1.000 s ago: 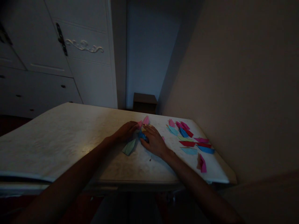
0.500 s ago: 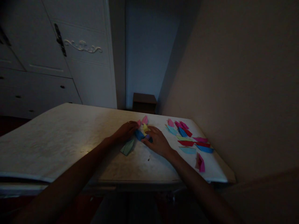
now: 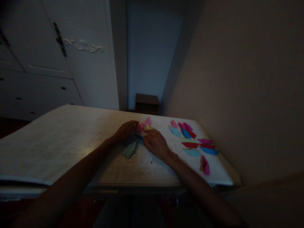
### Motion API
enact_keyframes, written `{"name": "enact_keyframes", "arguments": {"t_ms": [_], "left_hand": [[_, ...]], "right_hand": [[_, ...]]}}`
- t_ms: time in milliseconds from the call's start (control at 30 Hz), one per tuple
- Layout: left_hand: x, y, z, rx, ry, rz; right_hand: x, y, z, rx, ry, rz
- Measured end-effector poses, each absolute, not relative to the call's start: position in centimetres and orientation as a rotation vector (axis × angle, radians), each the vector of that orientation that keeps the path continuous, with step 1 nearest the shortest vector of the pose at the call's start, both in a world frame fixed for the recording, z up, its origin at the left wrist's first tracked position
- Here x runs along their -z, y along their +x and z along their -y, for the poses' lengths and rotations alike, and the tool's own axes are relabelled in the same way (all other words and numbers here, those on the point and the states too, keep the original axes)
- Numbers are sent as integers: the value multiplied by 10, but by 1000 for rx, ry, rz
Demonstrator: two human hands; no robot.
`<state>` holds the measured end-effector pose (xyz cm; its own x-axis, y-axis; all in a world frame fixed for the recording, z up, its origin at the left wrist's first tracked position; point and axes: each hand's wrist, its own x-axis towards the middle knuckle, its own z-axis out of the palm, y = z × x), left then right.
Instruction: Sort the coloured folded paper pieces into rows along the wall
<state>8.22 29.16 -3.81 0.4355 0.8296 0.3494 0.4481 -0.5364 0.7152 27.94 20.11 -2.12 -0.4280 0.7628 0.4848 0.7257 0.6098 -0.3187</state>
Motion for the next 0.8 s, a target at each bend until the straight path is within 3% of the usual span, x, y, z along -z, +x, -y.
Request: {"name": "enact_keyframes", "arguments": {"t_ms": [200,467,800], "left_hand": [[38,83,-291,-919,2267,-1052],[38,101,-267,-713,2821,-980],[30,108,-261,-530,2830,-930]], "right_hand": [[16,299,-211,-427,-1251,1712],[21,338,-219,23,-1571,1876],[27,329,-216,-107,-1322,2180]]}}
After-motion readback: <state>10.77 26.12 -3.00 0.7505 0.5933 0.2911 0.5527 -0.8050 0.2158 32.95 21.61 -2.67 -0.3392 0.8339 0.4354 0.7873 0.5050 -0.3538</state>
